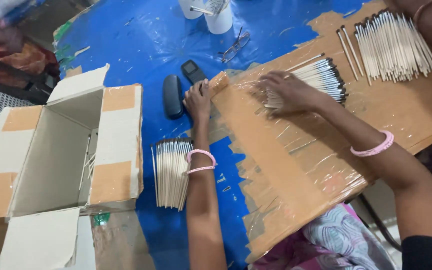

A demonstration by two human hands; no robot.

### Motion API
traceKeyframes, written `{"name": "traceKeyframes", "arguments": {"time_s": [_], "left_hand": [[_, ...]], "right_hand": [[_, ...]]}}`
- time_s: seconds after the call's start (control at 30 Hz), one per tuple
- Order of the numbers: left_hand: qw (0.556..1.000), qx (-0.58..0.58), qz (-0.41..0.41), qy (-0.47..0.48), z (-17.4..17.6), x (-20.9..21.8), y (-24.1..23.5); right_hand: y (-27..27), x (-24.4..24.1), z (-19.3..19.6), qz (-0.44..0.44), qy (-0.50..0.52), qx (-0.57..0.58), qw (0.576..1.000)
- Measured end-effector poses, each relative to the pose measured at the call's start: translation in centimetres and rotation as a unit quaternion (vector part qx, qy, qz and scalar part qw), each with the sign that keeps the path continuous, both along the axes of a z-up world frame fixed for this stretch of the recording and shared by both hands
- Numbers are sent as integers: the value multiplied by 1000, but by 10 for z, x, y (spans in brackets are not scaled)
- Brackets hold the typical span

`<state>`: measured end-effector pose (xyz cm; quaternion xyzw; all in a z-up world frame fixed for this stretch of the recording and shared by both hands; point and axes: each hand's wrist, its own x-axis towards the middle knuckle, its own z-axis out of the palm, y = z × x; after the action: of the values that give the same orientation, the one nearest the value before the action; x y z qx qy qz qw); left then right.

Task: Taking bundles of incense sticks out of a box and leveling them by tapping on a table.

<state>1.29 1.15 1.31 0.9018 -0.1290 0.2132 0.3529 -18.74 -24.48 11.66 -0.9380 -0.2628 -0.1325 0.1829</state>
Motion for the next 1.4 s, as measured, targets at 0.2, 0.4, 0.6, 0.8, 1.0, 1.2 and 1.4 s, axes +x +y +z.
{"name": "traceKeyframes", "arguments": {"time_s": [0.2,0.4,0.6,0.8,1.0,1.2,1.4], "left_hand": [[997,39,-70,22,-22,10,13],[977,31,-204,-63,31,-55,19],[975,31,-217,-43,49,-133,17],[950,46,-254,174,80,-188,22],[950,66,-305,20,46,-225,24],[942,67,-301,130,73,-279,29],[939,184,-288,-48,66,-336,29]], "right_hand": [[-12,-20,-9,-146,-24,-18,989],[-15,-12,-7,-131,-119,10,984],[7,-14,-27,-73,-136,39,987],[33,-45,-12,8,-164,61,985],[36,-80,-1,53,-20,97,994],[54,-148,22,40,-15,71,997],[49,-196,17,27,-66,104,992]]}}
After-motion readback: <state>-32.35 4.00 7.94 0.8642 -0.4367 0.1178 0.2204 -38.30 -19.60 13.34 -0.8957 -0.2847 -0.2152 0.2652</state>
